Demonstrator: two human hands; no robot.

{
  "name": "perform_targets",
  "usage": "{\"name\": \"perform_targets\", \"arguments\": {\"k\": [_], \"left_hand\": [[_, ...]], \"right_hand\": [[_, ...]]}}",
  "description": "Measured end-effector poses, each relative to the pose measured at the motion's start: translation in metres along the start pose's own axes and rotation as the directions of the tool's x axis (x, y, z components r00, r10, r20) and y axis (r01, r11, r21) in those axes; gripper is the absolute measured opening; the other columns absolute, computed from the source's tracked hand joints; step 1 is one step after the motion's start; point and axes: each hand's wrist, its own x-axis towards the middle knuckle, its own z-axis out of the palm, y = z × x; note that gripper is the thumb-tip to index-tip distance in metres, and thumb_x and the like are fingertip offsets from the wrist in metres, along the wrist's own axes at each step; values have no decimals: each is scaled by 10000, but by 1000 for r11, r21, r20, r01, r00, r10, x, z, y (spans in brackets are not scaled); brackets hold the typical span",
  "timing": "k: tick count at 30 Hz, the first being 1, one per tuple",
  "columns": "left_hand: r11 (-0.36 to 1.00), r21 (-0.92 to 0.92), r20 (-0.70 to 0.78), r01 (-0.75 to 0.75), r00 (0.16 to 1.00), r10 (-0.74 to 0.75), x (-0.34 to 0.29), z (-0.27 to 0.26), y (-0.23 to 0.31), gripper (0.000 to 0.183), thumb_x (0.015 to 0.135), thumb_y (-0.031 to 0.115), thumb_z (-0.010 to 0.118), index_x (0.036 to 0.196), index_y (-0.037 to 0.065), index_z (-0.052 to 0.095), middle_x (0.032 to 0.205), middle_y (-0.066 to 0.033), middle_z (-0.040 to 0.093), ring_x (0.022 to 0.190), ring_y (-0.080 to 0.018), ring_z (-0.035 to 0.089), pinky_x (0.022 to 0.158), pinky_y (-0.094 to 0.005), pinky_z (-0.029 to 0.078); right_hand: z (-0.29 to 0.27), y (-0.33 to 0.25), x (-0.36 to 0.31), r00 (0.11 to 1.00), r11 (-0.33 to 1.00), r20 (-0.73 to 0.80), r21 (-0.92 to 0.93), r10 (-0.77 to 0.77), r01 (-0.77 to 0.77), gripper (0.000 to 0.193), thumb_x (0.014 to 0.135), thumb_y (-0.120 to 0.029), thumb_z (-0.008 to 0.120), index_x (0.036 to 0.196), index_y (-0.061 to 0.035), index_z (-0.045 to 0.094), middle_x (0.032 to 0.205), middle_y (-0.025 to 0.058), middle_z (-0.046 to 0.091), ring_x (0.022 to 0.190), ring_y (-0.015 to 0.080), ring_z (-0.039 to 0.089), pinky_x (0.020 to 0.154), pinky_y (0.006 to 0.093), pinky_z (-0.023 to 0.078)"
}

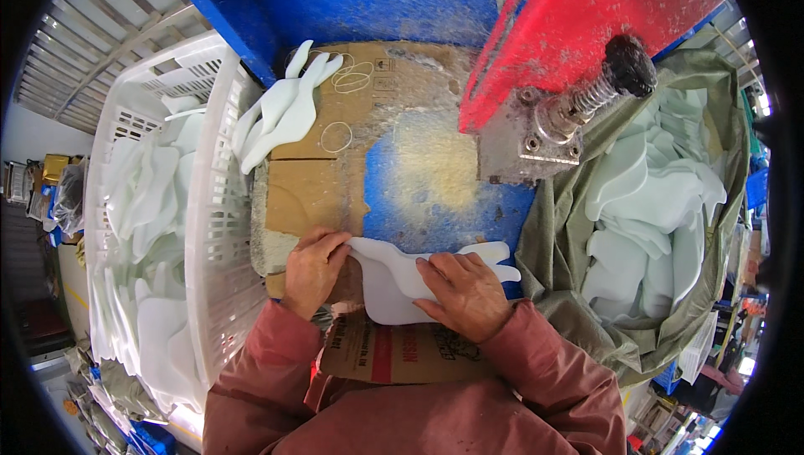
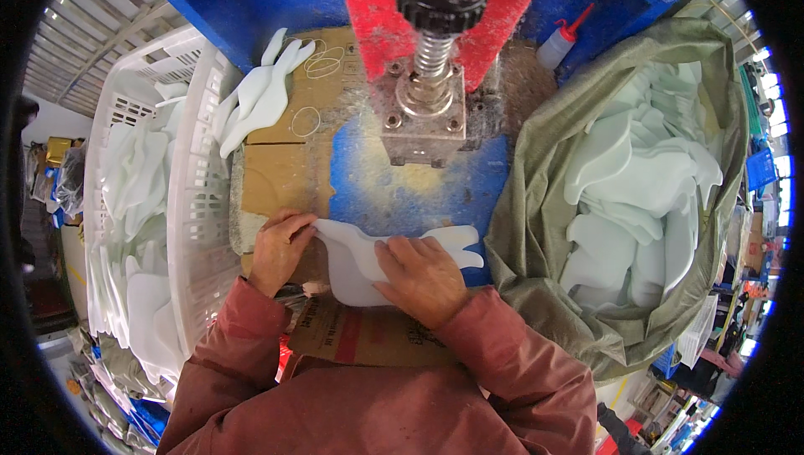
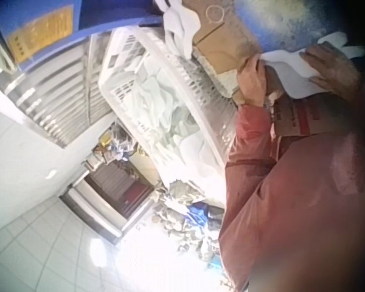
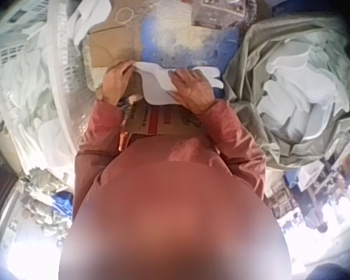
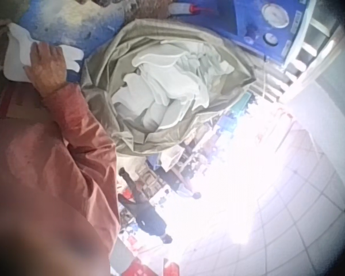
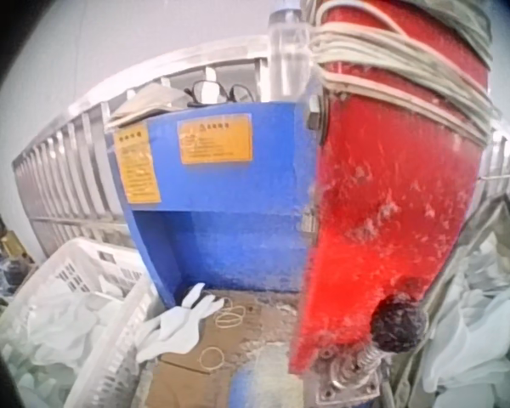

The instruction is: The person repeatedly picks white fabric mask blanks from a sack, places them under a press on a blue and red sewing machine, and folds the edges before pressing. Finished masks are placed into a white basket. The cycle repeats throughout the clip.

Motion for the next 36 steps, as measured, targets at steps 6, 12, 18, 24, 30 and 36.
{"name": "perform_targets", "arguments": {"k": [6,12,18,24,30,36], "left_hand": [[999,48,79,24,997,-27,1,-2,3,168,883,100,755,1047,68,766,983,-123,722,903,-351,706,787,-419,569],[997,-6,100,74,992,-73,3,-4,4,157,882,93,762,1028,34,765,963,-152,719,885,-353,704,784,-403,558],[997,71,86,30,996,-37,6,0,1,113,860,90,781,956,36,756,892,-142,701,798,-344,693,719,-409,548],[991,86,109,100,988,-109,6,4,3,124,858,87,780,962,43,728,907,-133,710,808,-323,711,722,-407,554],[974,210,63,86,993,-102,6,-13,27,184,866,103,764,1041,83,712,982,-116,703,878,-352,692,740,-449,559],[970,41,209,-241,951,228,10,18,68,198,868,92,759,1057,81,704,965,-115,676,843,-334,691,727,-440,559]], "right_hand": [[5,5,-4,999,999,38,-22,34,-33,555,782,-242,827,1249,-8,639,1112,112,580,963,282,628,849,414,499],[10,9,-2,996,996,63,-69,66,-62,527,788,-248,818,1232,-21,649,1092,97,577,971,268,623,858,413,499],[14,14,-1,995,995,79,-83,58,-51,510,793,-240,809,1231,-32,652,1098,94,574,974,275,620,865,417,496],[24,16,0,994,988,92,-147,63,-49,484,795,-246,798,1211,-36,666,1060,81,567,985,268,609,879,411,487],[29,18,0,998,981,67,-194,17,-4,471,777,-241,793,1186,-34,684,1017,65,575,961,247,604,846,393,479],[30,17,6,987,958,147,-286,60,-15,454,790,-254,788,1177,-38,691,1002,59,583,960,240,602,837,388,477]]}}
